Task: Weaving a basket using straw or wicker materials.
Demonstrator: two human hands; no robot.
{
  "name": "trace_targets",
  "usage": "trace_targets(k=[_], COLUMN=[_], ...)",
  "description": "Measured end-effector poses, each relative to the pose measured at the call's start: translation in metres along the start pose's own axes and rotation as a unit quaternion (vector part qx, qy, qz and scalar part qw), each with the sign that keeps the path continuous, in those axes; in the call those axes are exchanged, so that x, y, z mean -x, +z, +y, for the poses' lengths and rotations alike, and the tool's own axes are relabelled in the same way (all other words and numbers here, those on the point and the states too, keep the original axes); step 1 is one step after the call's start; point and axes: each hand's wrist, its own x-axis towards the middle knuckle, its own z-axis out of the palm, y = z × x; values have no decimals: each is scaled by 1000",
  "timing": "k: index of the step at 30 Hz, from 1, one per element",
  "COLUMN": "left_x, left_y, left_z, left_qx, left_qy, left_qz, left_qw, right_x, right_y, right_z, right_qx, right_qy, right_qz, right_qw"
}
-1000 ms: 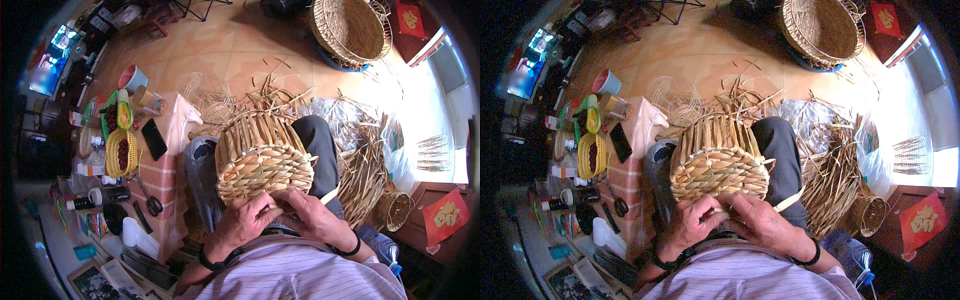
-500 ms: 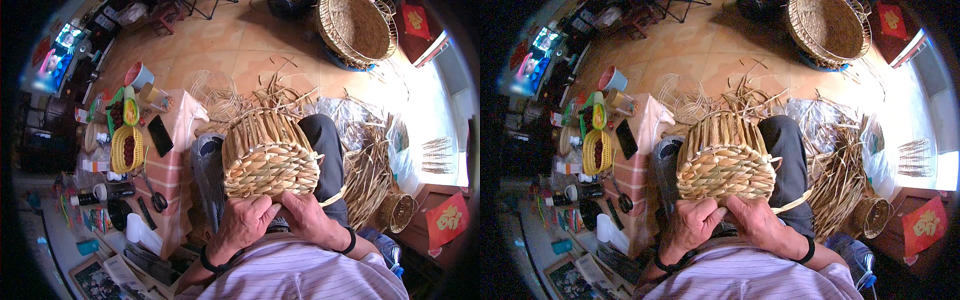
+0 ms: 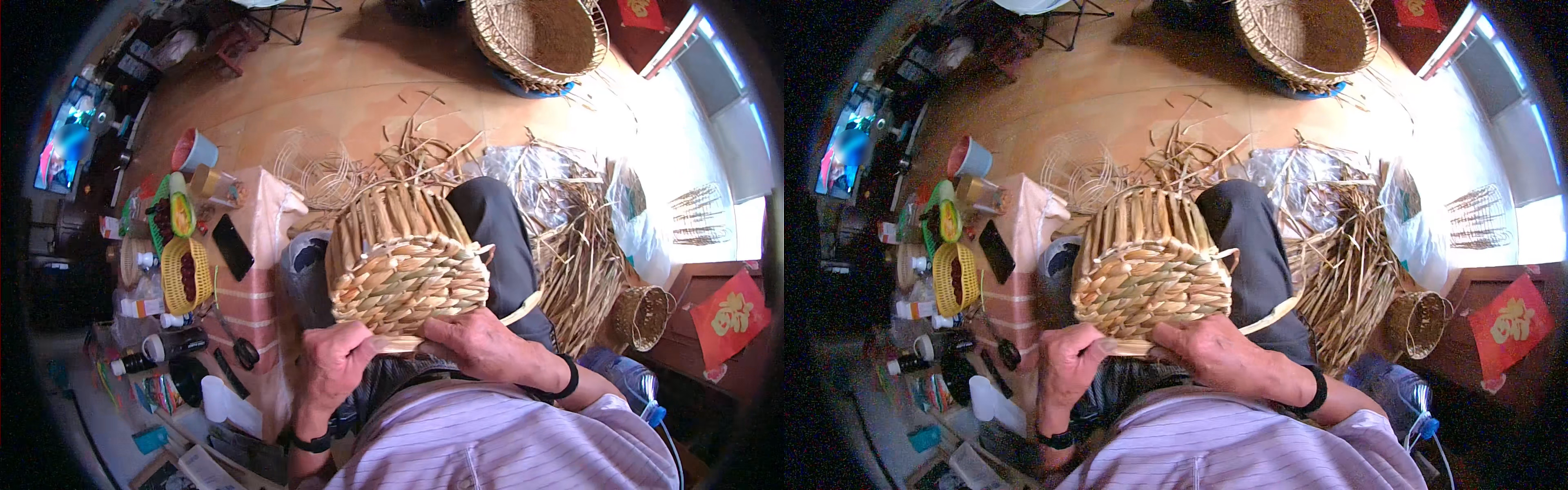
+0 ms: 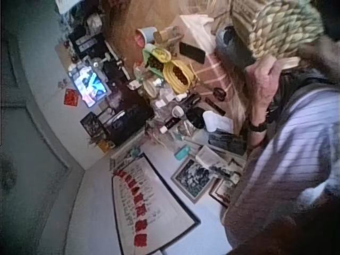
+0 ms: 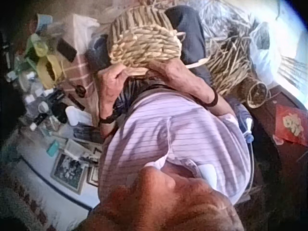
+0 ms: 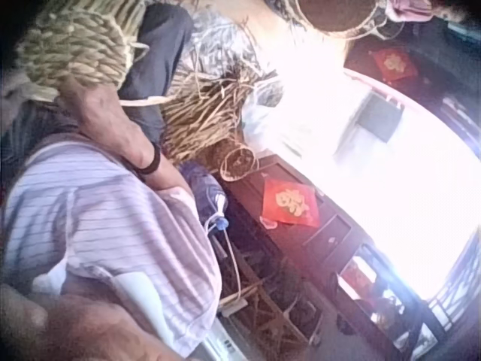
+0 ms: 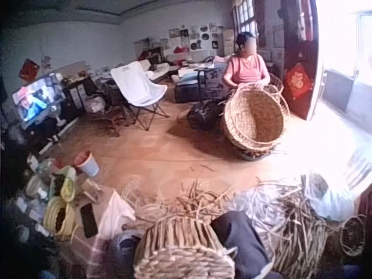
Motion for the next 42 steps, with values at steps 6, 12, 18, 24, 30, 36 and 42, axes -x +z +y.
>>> trace_targets(k=[6,12,18,24,30,36,42], left_x=[6,12,12,21,33,13,-15], left_y=[-22,-28,-33,-70,-84,-50,-21], left_z=[-10,4,2,-17,-41,-33,-4], left_qx=[33,-72,-76,-75,18,38,31], left_qy=[-126,7,-19,-69,-121,-23,84], left_qz=[54,32,39,121,141,36,-58], left_qw=[990,997,996,987,982,998,994], right_x=[1,11,31,75,139,156,73], right_y=[10,9,-6,-52,-81,-97,-62], right_z=[13,10,27,69,126,151,67], right_qx=[34,42,80,89,-22,375,144], right_qy=[29,-4,68,116,300,347,141], right_qz=[20,103,50,88,132,142,237], right_qw=[999,994,993,985,944,848,950])
